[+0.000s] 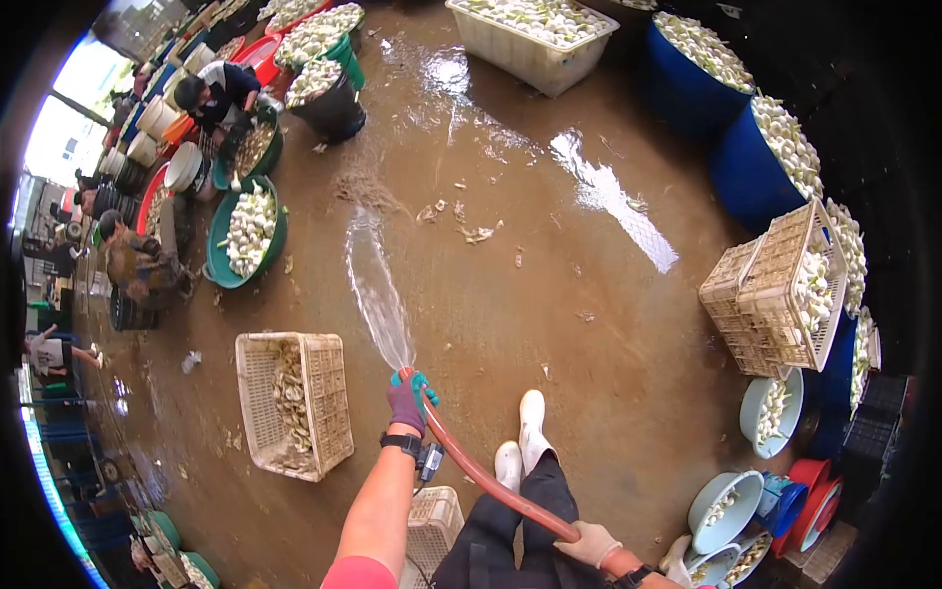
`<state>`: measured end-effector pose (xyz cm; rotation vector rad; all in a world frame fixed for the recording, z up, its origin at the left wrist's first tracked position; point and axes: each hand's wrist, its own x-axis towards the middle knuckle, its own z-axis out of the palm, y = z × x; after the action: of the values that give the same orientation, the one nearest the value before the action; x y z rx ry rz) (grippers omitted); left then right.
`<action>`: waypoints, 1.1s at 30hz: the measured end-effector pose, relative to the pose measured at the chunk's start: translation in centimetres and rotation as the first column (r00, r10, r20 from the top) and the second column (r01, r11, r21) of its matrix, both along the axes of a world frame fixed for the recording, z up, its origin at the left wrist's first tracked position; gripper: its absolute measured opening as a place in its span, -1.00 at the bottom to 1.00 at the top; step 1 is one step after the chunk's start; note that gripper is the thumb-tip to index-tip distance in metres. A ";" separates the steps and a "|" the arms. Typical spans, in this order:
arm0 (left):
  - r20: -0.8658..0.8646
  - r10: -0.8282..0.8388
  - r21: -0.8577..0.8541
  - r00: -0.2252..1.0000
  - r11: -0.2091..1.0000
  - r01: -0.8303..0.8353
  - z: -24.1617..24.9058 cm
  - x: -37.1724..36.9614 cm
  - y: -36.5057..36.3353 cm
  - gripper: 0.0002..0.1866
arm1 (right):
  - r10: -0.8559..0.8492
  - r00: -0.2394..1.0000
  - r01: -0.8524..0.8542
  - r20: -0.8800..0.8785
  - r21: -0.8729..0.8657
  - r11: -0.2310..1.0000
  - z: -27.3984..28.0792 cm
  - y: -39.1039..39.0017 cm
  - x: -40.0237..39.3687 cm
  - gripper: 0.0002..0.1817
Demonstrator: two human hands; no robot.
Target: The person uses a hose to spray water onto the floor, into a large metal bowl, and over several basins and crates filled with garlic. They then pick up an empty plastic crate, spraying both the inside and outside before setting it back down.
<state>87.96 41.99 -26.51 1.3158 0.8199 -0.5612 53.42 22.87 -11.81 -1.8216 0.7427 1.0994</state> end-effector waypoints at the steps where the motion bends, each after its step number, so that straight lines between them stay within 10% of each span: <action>1: -0.019 0.012 0.006 1.000 1.000 -0.012 -0.2 0.5 -1.0 -0.87 | 0.013 0.999 -0.013 -0.034 -0.002 1.000 0.1 -0.5 0.6 -0.50; 19: -0.141 -0.366 0.015 0.920 0.928 0.372 -5.0 9.1 -8.6 -0.87 | -0.201 0.961 0.207 -0.192 0.015 0.978 2.7 1.5 9.0 -0.45; 33: 0.287 -0.451 -0.112 0.845 0.861 0.497 10.7 34.9 -14.6 -0.83 | -0.303 0.941 0.304 0.148 0.018 0.953 5.3 2.1 27.7 -0.46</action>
<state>122.91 27.40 -15.85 1.3891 0.2138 -0.8202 81.13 24.97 -6.52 -1.7025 0.9013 0.7521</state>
